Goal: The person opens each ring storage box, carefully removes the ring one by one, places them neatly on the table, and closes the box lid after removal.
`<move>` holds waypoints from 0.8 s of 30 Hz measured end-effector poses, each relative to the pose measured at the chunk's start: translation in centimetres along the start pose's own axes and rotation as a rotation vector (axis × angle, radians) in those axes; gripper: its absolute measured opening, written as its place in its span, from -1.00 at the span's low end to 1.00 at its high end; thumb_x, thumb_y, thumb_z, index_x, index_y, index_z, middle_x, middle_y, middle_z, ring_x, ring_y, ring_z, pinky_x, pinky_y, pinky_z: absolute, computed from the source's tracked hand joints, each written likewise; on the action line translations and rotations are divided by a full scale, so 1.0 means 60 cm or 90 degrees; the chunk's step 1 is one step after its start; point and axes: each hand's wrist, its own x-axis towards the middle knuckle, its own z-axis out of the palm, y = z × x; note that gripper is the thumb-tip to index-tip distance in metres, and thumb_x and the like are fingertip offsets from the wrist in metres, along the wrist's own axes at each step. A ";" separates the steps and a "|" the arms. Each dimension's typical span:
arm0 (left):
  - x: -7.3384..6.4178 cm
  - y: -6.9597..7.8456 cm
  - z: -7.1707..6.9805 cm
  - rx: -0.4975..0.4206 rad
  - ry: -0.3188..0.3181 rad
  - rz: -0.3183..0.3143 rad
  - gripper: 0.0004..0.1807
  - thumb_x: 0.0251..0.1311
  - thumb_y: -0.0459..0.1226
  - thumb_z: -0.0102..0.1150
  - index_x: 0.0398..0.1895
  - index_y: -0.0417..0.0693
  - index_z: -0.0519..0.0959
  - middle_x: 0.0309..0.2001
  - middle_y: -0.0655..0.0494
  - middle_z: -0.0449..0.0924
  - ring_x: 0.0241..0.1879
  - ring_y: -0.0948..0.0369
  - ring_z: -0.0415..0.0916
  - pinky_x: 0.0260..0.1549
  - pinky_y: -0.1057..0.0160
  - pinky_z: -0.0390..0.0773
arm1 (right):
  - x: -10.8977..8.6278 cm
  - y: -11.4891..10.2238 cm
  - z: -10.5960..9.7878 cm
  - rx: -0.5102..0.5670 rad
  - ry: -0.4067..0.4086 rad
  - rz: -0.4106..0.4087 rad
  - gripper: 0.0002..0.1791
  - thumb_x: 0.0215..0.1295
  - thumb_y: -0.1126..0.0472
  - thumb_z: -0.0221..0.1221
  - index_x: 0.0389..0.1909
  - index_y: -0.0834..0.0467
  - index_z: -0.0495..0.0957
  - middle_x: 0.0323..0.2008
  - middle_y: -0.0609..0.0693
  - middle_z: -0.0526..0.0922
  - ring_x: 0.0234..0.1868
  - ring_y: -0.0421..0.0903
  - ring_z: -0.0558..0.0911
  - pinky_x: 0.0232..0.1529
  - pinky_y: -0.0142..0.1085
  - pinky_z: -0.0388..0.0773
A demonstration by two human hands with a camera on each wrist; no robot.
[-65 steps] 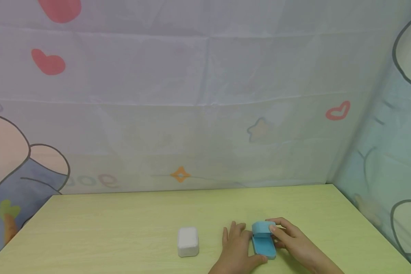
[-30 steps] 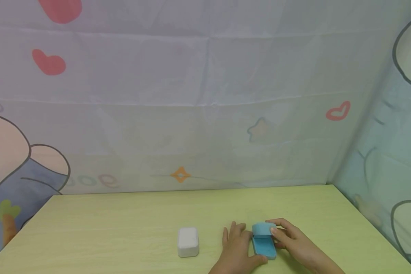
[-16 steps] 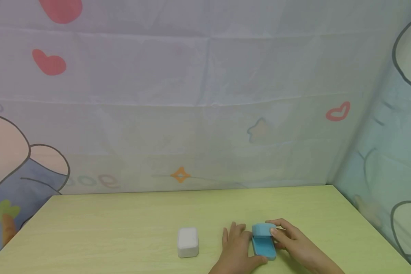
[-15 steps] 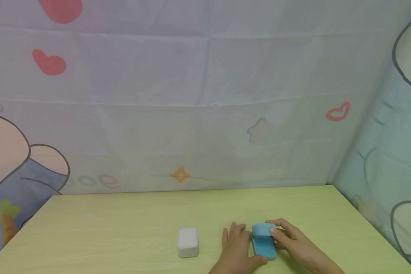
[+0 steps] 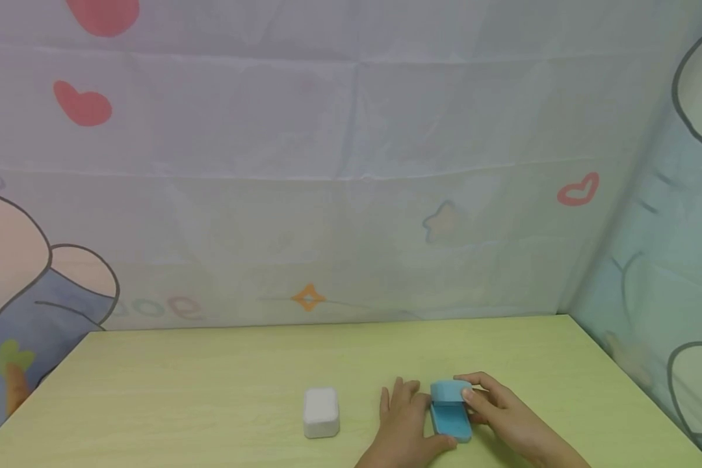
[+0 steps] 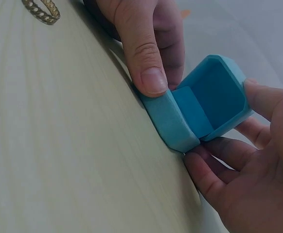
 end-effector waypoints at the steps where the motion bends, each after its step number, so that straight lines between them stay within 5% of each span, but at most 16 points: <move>1: 0.000 0.000 0.000 0.000 -0.001 -0.001 -0.31 -0.04 0.08 0.36 0.07 -0.18 0.48 0.32 -0.16 0.22 0.42 -0.30 -0.12 0.30 -0.38 -0.22 | 0.000 0.000 0.000 -0.001 0.001 0.001 -0.50 0.53 0.05 -0.23 0.31 0.29 0.14 0.14 0.21 0.47 0.07 0.10 0.57 0.05 -0.14 0.52; 24: 0.000 0.000 0.000 0.007 -0.001 -0.001 -0.28 -0.05 0.10 0.36 0.09 -0.17 0.48 0.32 -0.19 0.22 0.42 -0.30 -0.12 0.30 -0.39 -0.21 | -0.002 0.003 -0.004 0.004 -0.008 -0.013 -0.49 0.52 0.11 -0.20 0.32 0.36 0.10 0.14 0.22 0.48 0.04 -0.16 0.58 0.00 -0.32 0.55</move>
